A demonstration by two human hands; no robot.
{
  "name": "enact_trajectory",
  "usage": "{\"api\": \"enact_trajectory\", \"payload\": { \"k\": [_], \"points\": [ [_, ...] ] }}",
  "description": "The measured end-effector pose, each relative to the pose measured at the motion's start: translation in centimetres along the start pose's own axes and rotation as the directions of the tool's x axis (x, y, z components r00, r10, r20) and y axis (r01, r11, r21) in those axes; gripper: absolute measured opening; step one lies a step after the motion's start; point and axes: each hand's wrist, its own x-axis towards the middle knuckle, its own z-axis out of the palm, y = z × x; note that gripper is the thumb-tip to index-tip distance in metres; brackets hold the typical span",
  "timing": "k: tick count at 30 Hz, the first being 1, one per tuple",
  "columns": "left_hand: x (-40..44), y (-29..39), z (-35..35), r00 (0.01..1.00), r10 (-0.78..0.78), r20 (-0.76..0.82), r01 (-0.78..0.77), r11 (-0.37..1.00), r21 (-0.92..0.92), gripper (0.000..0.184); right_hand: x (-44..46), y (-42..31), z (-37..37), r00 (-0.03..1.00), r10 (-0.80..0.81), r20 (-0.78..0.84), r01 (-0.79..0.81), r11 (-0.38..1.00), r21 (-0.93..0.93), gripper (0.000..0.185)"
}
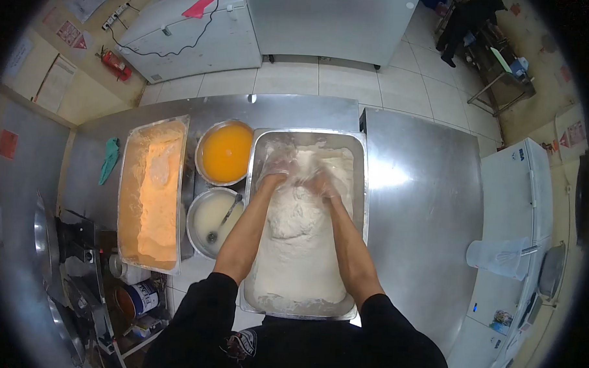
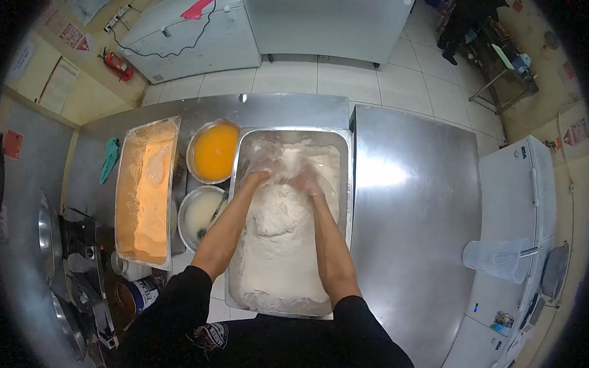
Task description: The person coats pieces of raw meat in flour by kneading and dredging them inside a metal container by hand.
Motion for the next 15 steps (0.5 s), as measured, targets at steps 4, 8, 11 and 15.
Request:
{"api": "enact_trajectory", "payload": {
  "k": [4,8,11,15],
  "points": [
    [-6.6,4.3,0.4,1.000,-0.011,0.011,0.014,0.948,-0.317,0.053,-4.6,2.1,0.2,0.873,-0.428,0.235,0.452,0.890,-0.059,0.074],
    [-15.6,11.4,-1.2,0.862,-0.433,-0.262,0.411,0.901,-0.137,0.072,-12.8,0.7,0.0,0.995,-0.095,0.027,0.098,0.906,-0.412,0.073],
    [-18.7,12.2,1.0,0.733,-0.679,0.042,0.626,0.648,-0.435,0.076,-15.5,3.7,4.8,0.933,0.295,-0.207,-0.341,0.908,-0.244,0.073],
    [-19.3,9.8,8.5,0.708,-0.660,0.252,0.680,0.542,-0.494,0.080,-17.3,3.2,6.7,0.885,0.437,-0.162,-0.370,0.870,0.325,0.073]
  ]
}}
